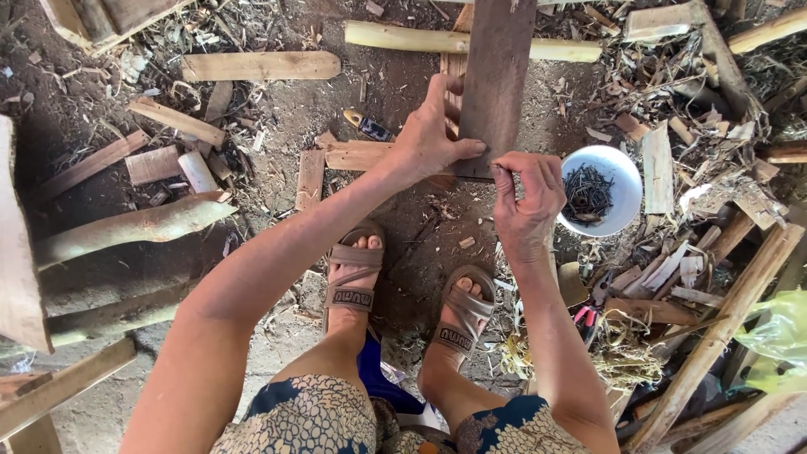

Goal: The person sits on the ground holding a wooden board and hammers nails into it, picking nails one at a time from a bowl and positioning them along the board edge before striking them with a hammer. They reposition the board between nails and continue driving nails along its length.

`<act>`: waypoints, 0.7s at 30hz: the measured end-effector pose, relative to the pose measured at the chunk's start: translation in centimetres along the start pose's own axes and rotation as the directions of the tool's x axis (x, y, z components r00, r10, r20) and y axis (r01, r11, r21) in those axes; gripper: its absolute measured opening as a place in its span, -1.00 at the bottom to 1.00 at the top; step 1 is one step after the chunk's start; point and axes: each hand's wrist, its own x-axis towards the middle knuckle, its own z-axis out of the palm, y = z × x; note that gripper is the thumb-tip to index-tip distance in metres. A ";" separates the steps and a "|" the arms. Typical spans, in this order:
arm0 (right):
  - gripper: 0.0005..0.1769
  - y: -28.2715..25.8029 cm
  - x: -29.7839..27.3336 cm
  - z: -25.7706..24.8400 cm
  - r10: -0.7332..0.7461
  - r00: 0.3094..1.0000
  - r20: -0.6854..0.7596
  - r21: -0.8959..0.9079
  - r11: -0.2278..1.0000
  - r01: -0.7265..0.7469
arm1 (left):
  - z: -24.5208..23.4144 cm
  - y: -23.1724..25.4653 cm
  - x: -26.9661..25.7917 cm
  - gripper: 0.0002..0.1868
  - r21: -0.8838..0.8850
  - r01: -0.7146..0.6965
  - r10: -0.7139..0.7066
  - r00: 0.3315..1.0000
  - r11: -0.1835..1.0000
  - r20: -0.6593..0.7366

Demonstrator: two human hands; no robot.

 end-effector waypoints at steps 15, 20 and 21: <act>-0.87 -0.4 0.6 -0.5 -0.085 0.996 0.019 -0.088 0.992 0.086 | 1.3 2.3 -3.3 -0.73 0.106 -0.345 0.349 0.937 0.932 -0.021; -0.87 -0.3 0.8 -0.6 -0.091 0.996 0.024 -0.102 0.990 0.093 | 1.2 2.7 -3.5 -0.74 0.110 -0.363 0.368 0.930 0.925 -0.026; -0.87 -0.4 0.8 -0.8 -0.084 0.996 0.040 -0.108 0.990 0.088 | 1.3 2.8 -3.5 -0.74 0.129 -0.355 0.361 0.932 0.926 -0.027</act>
